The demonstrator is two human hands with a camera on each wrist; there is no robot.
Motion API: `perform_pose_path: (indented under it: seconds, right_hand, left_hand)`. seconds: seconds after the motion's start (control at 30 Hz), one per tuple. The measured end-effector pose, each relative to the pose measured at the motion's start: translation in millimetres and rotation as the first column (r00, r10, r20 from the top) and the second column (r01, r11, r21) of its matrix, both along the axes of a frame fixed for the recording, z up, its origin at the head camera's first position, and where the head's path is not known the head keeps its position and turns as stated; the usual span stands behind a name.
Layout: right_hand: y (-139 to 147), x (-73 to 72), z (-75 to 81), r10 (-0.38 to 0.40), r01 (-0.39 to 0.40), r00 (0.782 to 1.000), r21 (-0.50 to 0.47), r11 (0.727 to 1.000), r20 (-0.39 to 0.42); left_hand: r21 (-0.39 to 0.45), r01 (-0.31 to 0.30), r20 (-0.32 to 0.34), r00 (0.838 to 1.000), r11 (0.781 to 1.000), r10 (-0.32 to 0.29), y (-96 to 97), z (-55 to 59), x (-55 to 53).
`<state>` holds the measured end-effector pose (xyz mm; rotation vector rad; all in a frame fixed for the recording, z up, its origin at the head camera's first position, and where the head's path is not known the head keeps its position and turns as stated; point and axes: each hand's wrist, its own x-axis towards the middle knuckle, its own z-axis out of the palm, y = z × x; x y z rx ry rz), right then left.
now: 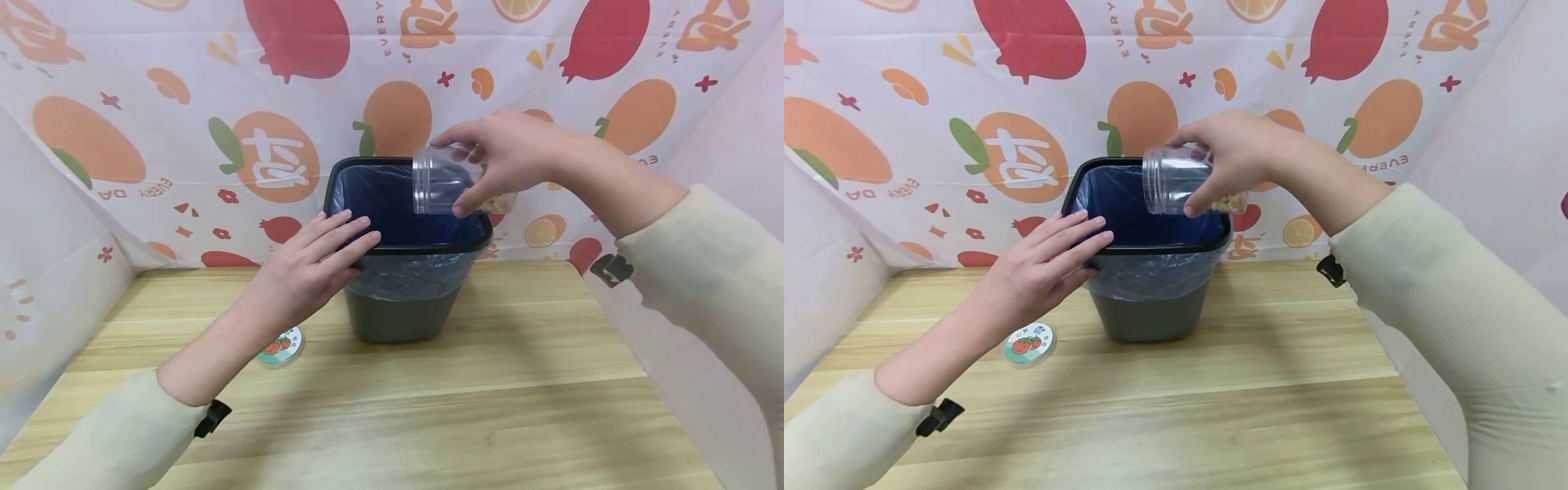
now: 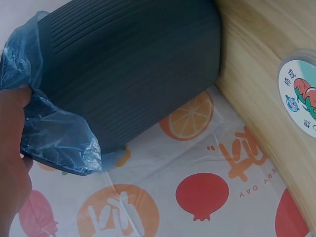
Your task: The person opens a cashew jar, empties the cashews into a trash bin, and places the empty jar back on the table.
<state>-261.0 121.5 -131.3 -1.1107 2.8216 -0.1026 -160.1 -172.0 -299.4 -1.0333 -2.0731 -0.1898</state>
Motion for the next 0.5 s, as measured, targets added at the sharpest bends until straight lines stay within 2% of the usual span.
perform_pose_path:
  seconds: [0.3, 0.5]
  right_hand:
    - [-7, 0.8, -0.4, 0.010, -0.009, 0.999, 0.031, 0.999, -0.036]
    - [-13, 0.6, -3.6, 0.041, -0.034, 0.994, 0.071, 0.997, -0.103]
  left_hand:
    - [0.005, 0.004, 0.012, 1.000, 1.000, -0.004, 1.3, 0.7, -0.3]
    - [0.017, 0.024, 0.019, 1.000, 1.000, -0.025, 2.3, 1.0, -0.1]
